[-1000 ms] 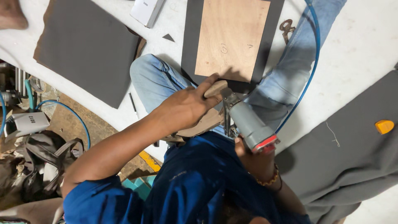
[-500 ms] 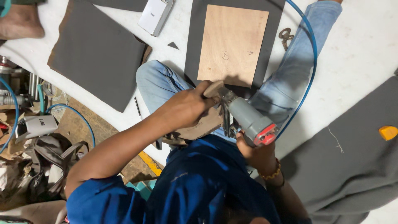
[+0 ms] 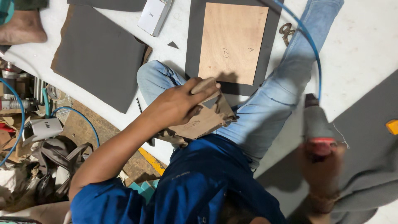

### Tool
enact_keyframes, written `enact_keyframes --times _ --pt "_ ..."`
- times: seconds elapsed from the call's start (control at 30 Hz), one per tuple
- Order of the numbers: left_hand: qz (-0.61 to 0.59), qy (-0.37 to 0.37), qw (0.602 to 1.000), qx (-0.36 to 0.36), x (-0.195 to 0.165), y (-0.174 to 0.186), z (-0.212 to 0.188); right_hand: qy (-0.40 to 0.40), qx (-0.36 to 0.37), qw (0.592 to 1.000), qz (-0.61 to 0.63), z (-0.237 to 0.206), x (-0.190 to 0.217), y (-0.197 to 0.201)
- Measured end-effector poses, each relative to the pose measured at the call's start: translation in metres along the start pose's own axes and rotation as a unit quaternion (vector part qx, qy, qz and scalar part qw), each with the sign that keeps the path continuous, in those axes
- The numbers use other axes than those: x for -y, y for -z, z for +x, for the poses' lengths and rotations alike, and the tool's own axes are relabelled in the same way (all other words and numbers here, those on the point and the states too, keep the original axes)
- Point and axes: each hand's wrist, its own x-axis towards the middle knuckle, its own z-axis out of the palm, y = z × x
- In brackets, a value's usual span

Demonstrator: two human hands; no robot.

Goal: The person sits on the floor and stretches a piece of brown fabric over a wooden board, folding the edges over the back. They use a pneumatic staple gun to fasten the fabric to the board, mark the fabric with a pen, and use a rotary tool on the board edge before continuing to fold and staple the fabric around the panel.

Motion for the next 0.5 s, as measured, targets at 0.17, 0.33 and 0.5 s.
enact_keyframes --times 0.17,0.33,0.5 --pt "-0.045 0.056 0.997 -0.018 0.005 0.014 -0.007 0.045 0.057 0.994 -0.080 0.016 -0.092 -0.030" --pt "-0.081 0.187 0.979 0.000 0.019 0.022 -0.007 0.140 0.042 0.966 -0.214 0.034 -0.175 -0.103" --pt "-0.043 0.132 0.985 -0.100 0.035 0.015 0.021 0.101 0.049 0.971 -0.213 0.039 -0.196 -0.154"
